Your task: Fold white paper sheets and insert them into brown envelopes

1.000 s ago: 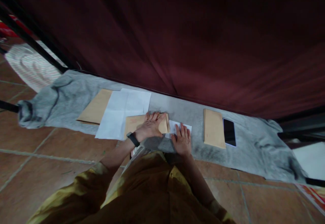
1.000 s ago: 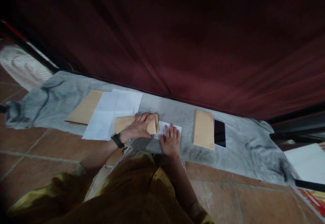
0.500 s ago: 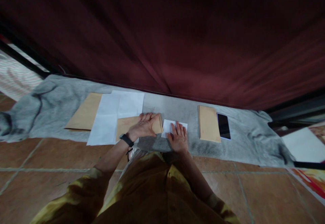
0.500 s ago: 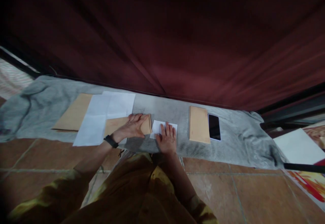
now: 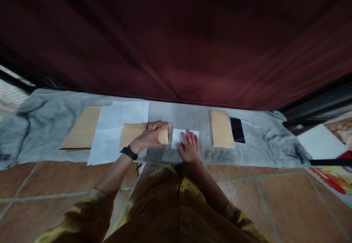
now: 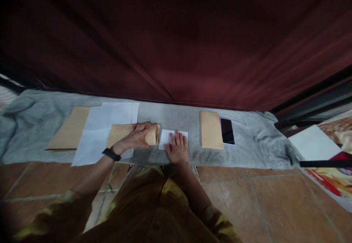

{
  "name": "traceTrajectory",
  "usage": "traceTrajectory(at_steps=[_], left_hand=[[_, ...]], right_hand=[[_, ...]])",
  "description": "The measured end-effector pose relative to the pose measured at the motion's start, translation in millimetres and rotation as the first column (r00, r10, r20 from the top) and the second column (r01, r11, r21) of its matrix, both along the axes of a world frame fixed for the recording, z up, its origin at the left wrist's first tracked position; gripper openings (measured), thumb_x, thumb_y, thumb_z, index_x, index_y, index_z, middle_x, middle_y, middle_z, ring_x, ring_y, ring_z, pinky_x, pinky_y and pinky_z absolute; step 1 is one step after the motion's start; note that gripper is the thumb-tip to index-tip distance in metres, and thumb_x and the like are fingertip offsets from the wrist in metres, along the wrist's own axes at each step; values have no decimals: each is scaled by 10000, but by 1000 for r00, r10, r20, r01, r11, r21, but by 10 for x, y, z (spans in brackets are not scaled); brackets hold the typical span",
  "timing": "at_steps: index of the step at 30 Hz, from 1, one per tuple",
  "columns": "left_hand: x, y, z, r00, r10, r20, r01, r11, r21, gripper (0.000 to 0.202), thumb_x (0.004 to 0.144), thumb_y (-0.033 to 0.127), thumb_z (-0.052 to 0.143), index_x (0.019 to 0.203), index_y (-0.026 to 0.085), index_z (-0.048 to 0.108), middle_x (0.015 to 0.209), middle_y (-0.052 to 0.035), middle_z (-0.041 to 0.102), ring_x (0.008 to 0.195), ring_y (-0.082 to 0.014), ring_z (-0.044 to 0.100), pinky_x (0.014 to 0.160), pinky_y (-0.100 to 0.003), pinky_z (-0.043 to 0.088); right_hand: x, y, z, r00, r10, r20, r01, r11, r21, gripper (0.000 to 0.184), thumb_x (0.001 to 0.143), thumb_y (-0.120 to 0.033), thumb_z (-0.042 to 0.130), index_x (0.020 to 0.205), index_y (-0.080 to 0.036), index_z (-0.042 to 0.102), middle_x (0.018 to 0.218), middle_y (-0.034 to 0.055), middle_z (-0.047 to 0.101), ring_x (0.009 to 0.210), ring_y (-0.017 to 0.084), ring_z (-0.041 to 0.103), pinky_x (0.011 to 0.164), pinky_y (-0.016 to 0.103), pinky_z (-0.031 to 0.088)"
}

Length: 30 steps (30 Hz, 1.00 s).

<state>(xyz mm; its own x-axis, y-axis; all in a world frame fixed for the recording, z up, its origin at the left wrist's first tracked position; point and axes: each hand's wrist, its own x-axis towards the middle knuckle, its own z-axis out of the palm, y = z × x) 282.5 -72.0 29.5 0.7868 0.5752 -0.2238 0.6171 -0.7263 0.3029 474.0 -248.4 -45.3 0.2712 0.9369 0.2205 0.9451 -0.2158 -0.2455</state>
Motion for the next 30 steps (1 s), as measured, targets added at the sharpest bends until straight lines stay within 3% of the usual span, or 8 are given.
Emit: traceTrajectory(at_steps=[4,15,18,21,23,25,30], left_hand=[[7,23,-23,1000,10,-11,-11,1000,-12,1120,640,359,822,1598,288,247,1599,-154,375,1483,-344,345,1227,-584,130],[-68,55,-126,999,-29,-24,29,999,-20,1056,764,504,755,1625,243,202,1699,-205,166,1570,-381,147,1220,-650,125],[42,-132,-148,989,-71,132,63,996,62,788,924,455,594,1606,219,275,1685,-167,251,1562,-314,218,1247,-579,183],[225,-499,-232,963,-106,248,69,986,152,539,1008,278,407,1535,167,418,1611,-143,420,1517,-239,344,1257,-470,268],[335,-756,-315,950,-194,243,151,971,185,513,1014,244,365,1513,153,448,1581,-135,469,1508,-230,364,1264,-467,273],[402,-948,-396,956,-188,223,141,968,209,535,1007,272,391,1515,110,430,1580,-171,459,1502,-253,377,1251,-475,307],[373,-1080,-486,972,-165,169,112,952,283,588,1001,332,421,1517,51,401,1598,-234,396,1524,-298,324,1249,-524,301]], right_hand=[[-6,-2,-8,1000,-3,-6,3,1000,-12,616,1018,-500,496,1566,-234,407,1652,127,338,1512,328,320,1224,543,215],[0,41,78,1000,-27,-13,26,999,-30,505,1043,-391,464,1522,-234,478,1610,111,423,1490,298,363,1221,532,248],[-15,44,70,1000,-29,-13,28,999,-25,510,1043,-392,459,1528,-235,470,1610,113,422,1493,299,356,1219,540,250],[-23,41,59,999,-30,-15,29,999,-32,522,1039,-388,465,1538,-233,456,1622,113,402,1499,300,345,1221,538,240],[-21,38,59,1000,-25,-15,24,999,-42,523,1039,-363,462,1546,-233,443,1626,115,394,1503,296,338,1223,535,229],[-16,37,62,1000,-14,-13,13,999,-49,518,1042,-334,445,1550,-238,435,1625,112,397,1506,290,332,1224,533,220],[2,32,57,1000,-6,-5,6,1000,-30,510,1048,-358,441,1544,-241,443,1639,94,374,1504,288,337,1223,520,220]])
